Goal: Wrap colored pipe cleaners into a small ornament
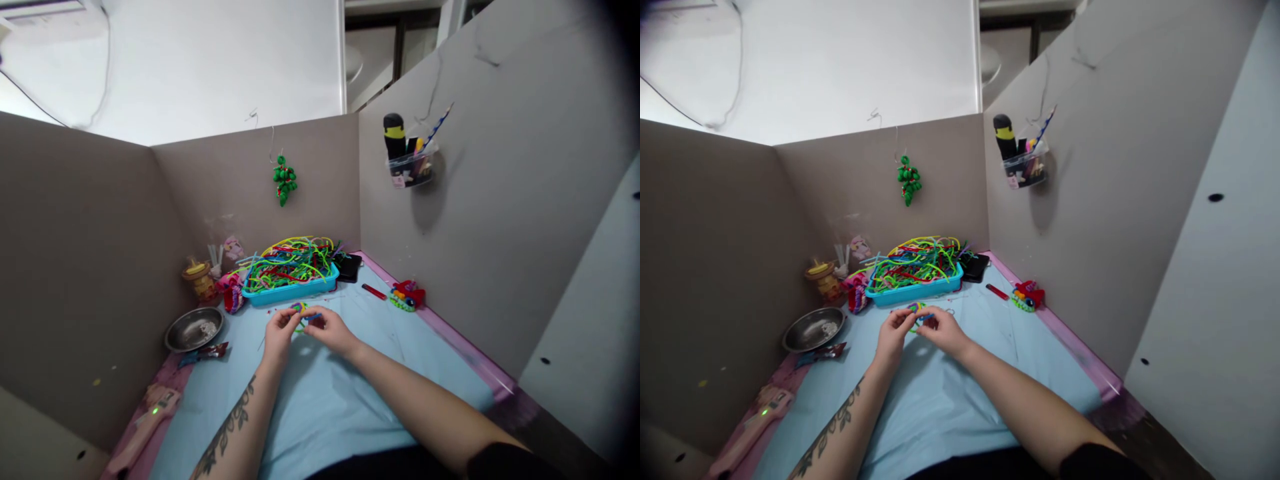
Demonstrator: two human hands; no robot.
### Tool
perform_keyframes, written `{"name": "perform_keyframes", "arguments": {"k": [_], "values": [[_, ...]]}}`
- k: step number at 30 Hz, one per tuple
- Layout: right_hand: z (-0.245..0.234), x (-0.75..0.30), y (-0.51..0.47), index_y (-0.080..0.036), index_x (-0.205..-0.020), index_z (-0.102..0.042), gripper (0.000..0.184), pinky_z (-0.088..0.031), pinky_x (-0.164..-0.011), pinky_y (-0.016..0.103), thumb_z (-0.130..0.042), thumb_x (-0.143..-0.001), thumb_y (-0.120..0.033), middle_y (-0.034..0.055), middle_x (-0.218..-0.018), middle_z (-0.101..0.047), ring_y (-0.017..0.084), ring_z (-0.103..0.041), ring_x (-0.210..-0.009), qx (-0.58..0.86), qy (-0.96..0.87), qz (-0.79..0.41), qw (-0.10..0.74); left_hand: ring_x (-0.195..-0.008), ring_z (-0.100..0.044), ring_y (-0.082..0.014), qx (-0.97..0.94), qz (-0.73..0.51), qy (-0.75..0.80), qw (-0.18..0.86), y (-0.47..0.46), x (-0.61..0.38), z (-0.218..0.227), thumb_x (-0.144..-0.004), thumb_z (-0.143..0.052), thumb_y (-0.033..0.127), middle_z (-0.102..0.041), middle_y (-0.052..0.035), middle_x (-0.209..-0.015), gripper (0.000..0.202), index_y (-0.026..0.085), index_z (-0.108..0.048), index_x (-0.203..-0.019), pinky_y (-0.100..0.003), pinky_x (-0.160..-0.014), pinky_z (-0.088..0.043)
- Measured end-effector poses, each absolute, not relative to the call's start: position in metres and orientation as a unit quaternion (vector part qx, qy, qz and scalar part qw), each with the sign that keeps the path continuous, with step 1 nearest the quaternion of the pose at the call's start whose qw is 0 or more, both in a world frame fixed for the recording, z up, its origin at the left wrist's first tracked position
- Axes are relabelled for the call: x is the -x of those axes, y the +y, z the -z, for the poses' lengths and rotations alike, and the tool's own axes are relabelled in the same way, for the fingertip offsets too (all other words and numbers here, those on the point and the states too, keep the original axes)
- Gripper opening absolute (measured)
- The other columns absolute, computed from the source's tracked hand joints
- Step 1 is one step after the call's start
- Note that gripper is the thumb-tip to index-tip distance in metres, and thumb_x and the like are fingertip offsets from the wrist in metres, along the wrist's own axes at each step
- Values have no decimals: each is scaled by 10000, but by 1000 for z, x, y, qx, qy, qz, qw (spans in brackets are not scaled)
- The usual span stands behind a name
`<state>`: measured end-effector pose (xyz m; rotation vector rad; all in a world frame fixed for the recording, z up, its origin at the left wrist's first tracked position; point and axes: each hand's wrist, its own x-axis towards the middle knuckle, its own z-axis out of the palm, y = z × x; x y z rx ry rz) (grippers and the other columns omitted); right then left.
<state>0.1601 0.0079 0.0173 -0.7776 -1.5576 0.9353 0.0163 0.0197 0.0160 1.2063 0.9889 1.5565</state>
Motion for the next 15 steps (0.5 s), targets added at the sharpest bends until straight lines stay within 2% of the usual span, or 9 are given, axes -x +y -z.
{"name": "perform_keyframes", "arguments": {"k": [2,5,7,9,12,15], "values": [[-16,-158,7,-186,-790,-647,136,-414,-575,252,-624,-705,-290,16,-721,-626,120,-525,-587,329,-646,-410,553,-677,-595,-148,-498,-620,401,455,19,-17,-16,-564,-760,287,-660,-30,-711,259,141,-644,-743,-260,-664,-451],[-13,-165,17,-177,-725,-620,208,-376,-488,240,-622,-709,-384,-6,-586,-574,111,-476,-497,351,-568,-446,597,-620,-579,-135,-510,-590,400,481,18,-18,-13,-564,-764,276,-654,-20,-658,227,140,-648,-703,-248,-620,-438],[-11,-172,27,-177,-731,-598,249,-344,-451,232,-648,-678,-416,-20,-559,-550,100,-437,-458,373,-495,-459,637,-604,-574,-134,-516,-573,398,498,18,-18,-11,-570,-763,277,-654,-22,-645,223,138,-656,-709,-248,-607,-432],[-9,-176,33,-173,-718,-593,286,-319,-441,231,-644,-673,-451,-29,-531,-521,98,-413,-447,385,-476,-464,640,-620,-575,-133,-523,-567,391,503,18,-18,-9,-584,-757,276,-661,-26,-674,230,140,-663,-744,-245,-612,-430],[-6,-176,35,-168,-796,-616,312,-363,-513,242,-615,-699,-465,-11,-607,-552,124,-475,-546,380,-518,-455,616,-668,-580,-134,-531,-570,374,503,18,-18,-8,-590,-756,262,-666,-32,-749,268,149,-653,-810,-238,-623,-431],[-4,-172,32,-178,-866,-612,302,-416,-654,264,-648,-678,-412,33,-835,-596,175,-540,-790,375,-562,-428,600,-751,-589,-153,-535,-577,361,501,17,-17,-10,-581,-761,246,-660,-45,-833,321,156,-630,-861,-251,-660,-447]]}}
